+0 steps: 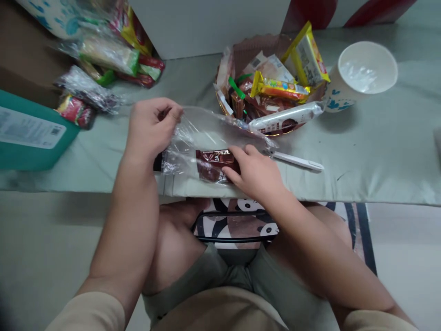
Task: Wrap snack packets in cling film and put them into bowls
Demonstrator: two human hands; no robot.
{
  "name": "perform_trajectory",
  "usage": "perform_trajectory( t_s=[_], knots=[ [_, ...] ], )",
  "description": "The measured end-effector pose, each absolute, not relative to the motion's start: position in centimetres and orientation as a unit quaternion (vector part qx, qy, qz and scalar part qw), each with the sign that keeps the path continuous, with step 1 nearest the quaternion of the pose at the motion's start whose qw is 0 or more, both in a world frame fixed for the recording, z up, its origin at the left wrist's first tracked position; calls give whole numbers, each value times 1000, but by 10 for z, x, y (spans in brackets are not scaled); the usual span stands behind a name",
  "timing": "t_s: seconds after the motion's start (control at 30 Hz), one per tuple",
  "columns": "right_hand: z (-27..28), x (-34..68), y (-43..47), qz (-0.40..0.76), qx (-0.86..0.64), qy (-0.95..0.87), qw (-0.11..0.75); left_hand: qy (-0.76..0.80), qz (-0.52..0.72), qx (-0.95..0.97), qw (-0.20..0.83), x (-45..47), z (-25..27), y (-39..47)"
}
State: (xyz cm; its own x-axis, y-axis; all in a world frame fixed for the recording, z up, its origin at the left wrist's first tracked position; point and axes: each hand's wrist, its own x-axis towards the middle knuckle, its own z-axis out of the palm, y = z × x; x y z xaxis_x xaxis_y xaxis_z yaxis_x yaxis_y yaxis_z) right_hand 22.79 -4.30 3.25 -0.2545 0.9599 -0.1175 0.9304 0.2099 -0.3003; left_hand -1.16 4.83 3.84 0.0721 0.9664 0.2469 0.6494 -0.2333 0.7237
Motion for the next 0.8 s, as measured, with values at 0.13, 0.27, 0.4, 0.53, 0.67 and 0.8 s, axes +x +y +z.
perform_trajectory(
  t_s=[0.13, 0.27, 0.4, 0.53, 0.67, 0.8],
  knots=[
    [30, 232, -47, 119, -572, -807, 90, 579, 375, 687, 229, -8, 37, 44],
    [29, 231, -52, 132, -540, -824, 111, 581, 395, 674, 230, -5, 36, 44],
    [36, 228, -59, 165, -506, -841, 93, 574, 387, 682, 236, -2, 35, 45],
    [36, 227, -69, 154, -492, -850, 106, 575, 371, 686, 248, -6, 35, 43],
    [28, 226, -77, 129, -478, -851, 173, 621, 404, 643, 196, -16, 35, 45],
    [28, 230, -78, 178, -472, -843, 186, 629, 414, 631, 188, -20, 31, 47]
  ],
)
